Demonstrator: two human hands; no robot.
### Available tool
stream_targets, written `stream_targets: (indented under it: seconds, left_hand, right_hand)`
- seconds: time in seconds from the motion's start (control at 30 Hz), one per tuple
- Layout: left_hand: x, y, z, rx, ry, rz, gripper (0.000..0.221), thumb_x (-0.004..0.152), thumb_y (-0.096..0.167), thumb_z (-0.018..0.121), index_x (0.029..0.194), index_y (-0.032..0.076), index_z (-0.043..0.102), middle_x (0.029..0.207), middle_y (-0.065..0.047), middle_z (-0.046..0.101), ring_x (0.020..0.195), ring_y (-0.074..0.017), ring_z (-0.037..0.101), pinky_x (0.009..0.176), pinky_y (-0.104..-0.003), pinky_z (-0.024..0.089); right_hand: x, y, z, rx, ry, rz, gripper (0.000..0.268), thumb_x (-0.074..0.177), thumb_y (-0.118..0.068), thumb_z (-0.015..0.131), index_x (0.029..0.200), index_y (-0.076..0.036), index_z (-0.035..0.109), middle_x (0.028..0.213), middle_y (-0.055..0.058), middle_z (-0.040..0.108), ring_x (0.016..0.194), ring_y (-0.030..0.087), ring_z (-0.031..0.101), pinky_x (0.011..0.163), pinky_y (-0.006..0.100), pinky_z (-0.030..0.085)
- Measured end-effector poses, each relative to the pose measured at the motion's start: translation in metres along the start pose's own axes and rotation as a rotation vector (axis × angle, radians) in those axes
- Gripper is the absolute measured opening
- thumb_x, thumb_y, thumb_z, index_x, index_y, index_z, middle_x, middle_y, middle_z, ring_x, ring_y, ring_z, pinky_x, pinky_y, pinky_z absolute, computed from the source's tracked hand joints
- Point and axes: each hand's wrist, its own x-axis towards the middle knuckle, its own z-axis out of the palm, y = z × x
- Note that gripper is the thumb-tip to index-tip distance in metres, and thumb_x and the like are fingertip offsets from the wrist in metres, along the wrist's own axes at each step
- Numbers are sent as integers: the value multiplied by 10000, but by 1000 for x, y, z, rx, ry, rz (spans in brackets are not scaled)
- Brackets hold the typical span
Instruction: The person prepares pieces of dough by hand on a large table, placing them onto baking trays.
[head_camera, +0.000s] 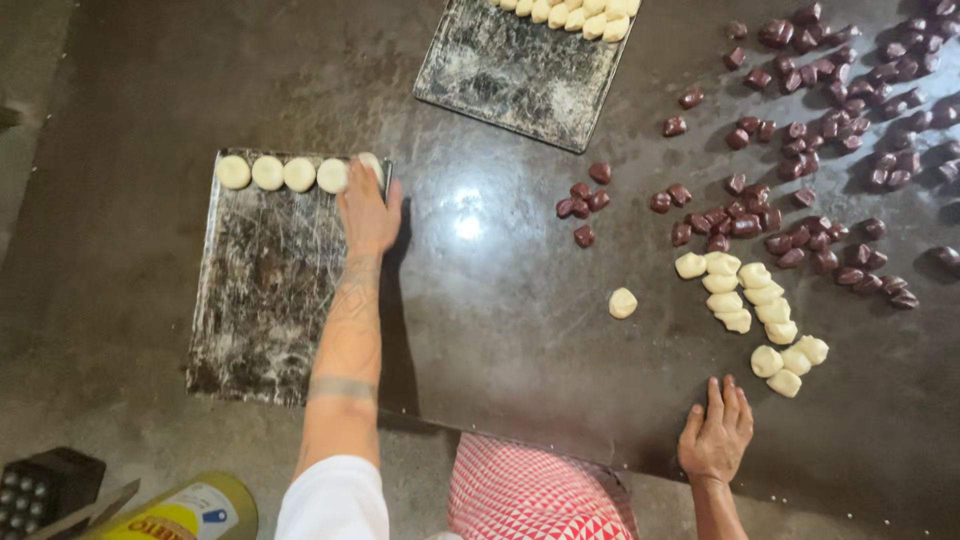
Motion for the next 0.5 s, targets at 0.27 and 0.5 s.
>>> stream_targets:
  seconds: [0.27, 0.5]
  left_hand:
    - [22, -17, 5, 128, -398, -177, 942, 988, 636, 509, 1621, 21, 181, 1721, -158, 25, 1593, -312, 32, 1205, -696, 101]
    - [-32, 155, -82, -459, -655, 372, 583, 891, 341, 671, 1399, 83, 549, 1407, -159, 535, 1267, -304, 527, 1020, -492, 451]
  right_hand:
    - [-1, -3, 1, 6, -2, -4, 518, 969, -173, 554, 1469, -38, 561, 1599, 177, 485, 1471, 393, 421, 1236, 515, 317]
    - [0, -1, 0, -3, -12, 25, 523, 967, -190, 559, 1470, -48, 547, 1601, 164, 471, 1486, 384, 403, 1236, 514, 293]
